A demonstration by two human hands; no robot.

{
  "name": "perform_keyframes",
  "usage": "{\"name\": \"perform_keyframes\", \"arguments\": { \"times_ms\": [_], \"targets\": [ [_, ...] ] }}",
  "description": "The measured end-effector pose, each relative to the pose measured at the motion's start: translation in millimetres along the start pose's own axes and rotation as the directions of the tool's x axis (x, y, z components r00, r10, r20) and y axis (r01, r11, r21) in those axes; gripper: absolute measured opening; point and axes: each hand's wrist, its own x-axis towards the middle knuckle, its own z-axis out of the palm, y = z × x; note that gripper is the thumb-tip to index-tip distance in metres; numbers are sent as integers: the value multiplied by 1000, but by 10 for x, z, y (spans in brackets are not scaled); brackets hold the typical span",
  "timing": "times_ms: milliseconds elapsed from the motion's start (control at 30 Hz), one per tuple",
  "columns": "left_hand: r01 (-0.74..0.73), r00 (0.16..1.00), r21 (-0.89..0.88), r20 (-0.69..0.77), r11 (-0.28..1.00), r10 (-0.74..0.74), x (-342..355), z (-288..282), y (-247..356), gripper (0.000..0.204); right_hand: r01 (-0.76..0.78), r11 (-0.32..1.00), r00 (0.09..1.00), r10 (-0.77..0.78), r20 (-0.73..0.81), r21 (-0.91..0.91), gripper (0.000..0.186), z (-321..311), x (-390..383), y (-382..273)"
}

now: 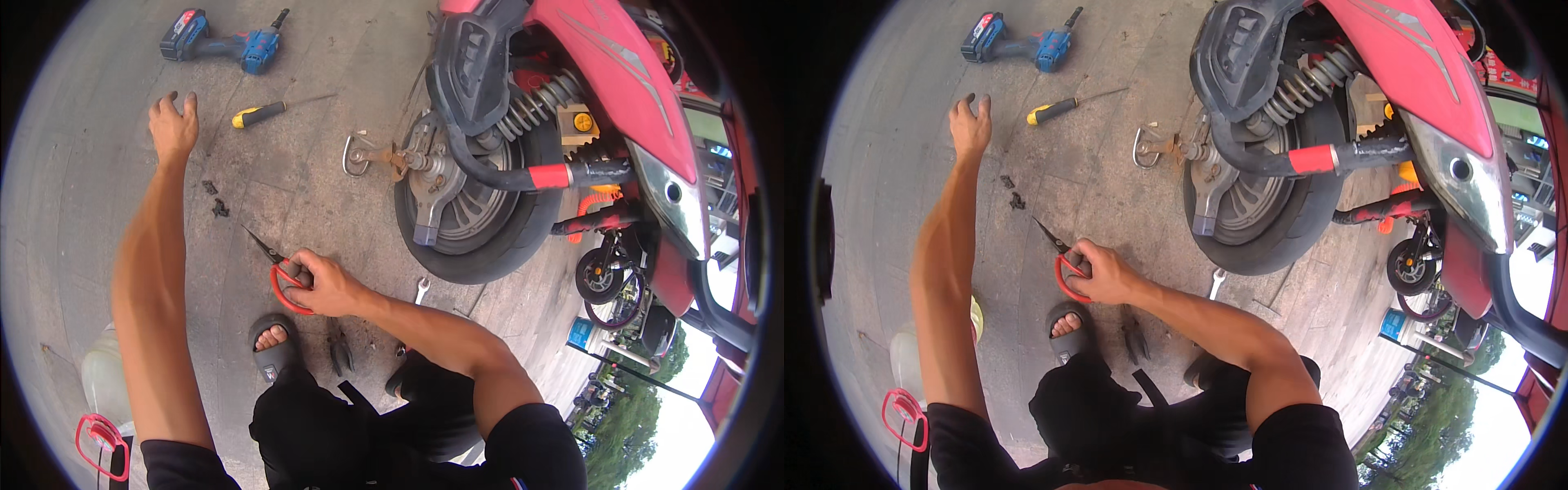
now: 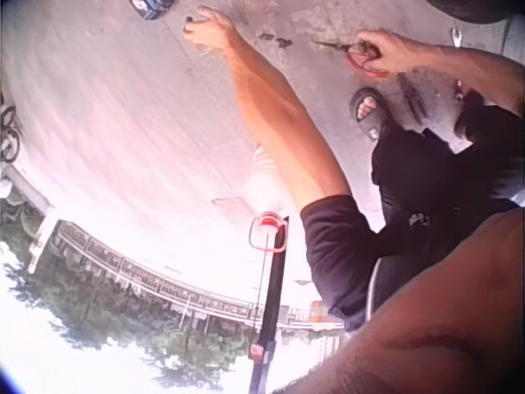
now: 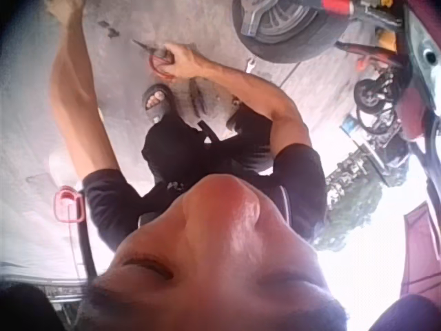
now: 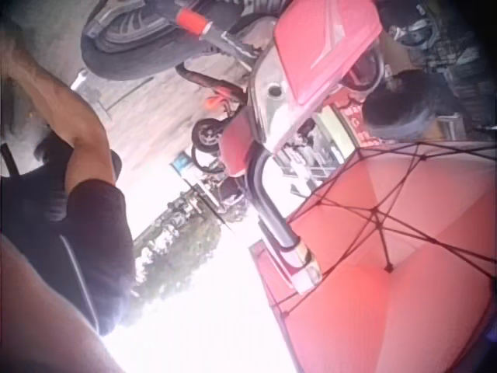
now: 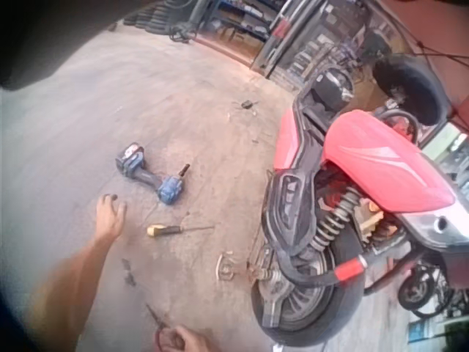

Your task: The person uses a cordless impact wrench and a screwdriver to remove fasteners from the rear wheel area of a pink scooter. They then remove the rear tire and place it on the floor.

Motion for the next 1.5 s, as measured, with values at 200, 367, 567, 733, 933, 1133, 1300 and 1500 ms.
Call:
{"name": "perform_keyframes", "arguments": {
  "times_ms": [200, 367, 567, 733, 933, 1133, 1300, 1500],
  "targets": [
    [-52, 988, -137, 138, 989, 71, -478, -760, 1316, 49, 140, 784, 962, 38, 272, -605, 73, -713, -1229, 1062],
    [-144, 806, -438, 469, 887, 362, -1193, -1273, 2603, 45, -128, 744, 951, 279, 132, -655, 48, -1527, -1971, 1460],
    [80, 690, -559, 629, 826, 359, -2083, -1606, 3821, 74, -245, 930, 908, 121, -401, -275, 45, -2467, -2235, 2085],
    [-23, 797, -564, 489, 826, 355, -2281, -1433, 4372, 98, 233, 834, 877, 41, -479, 500, 43, -2812, -1873, 2145],
    [-31, 828, -465, 484, 885, 284, -2420, -1317, 4533, 76, 291, 660, 932, -32, -360, 693, 47, -2737, -1648, 2043],
    [84, 822, -504, 522, 860, 226, -2462, -1343, 4592, 64, 376, 508, 922, -122, -367, 775, 52, -3048, -1151, 2196],
    [132, 811, -482, 555, 866, 186, -2461, -1401, 4597, 70, 344, 362, 923, -302, -240, 866, 50, -3217, -850, 2291],
    [147, 801, -445, 578, 883, 158, -2394, -1430, 4646, 81, 316, 276, 897, -397, -192, 908, 51, -3441, -640, 2242]
  ]
}}
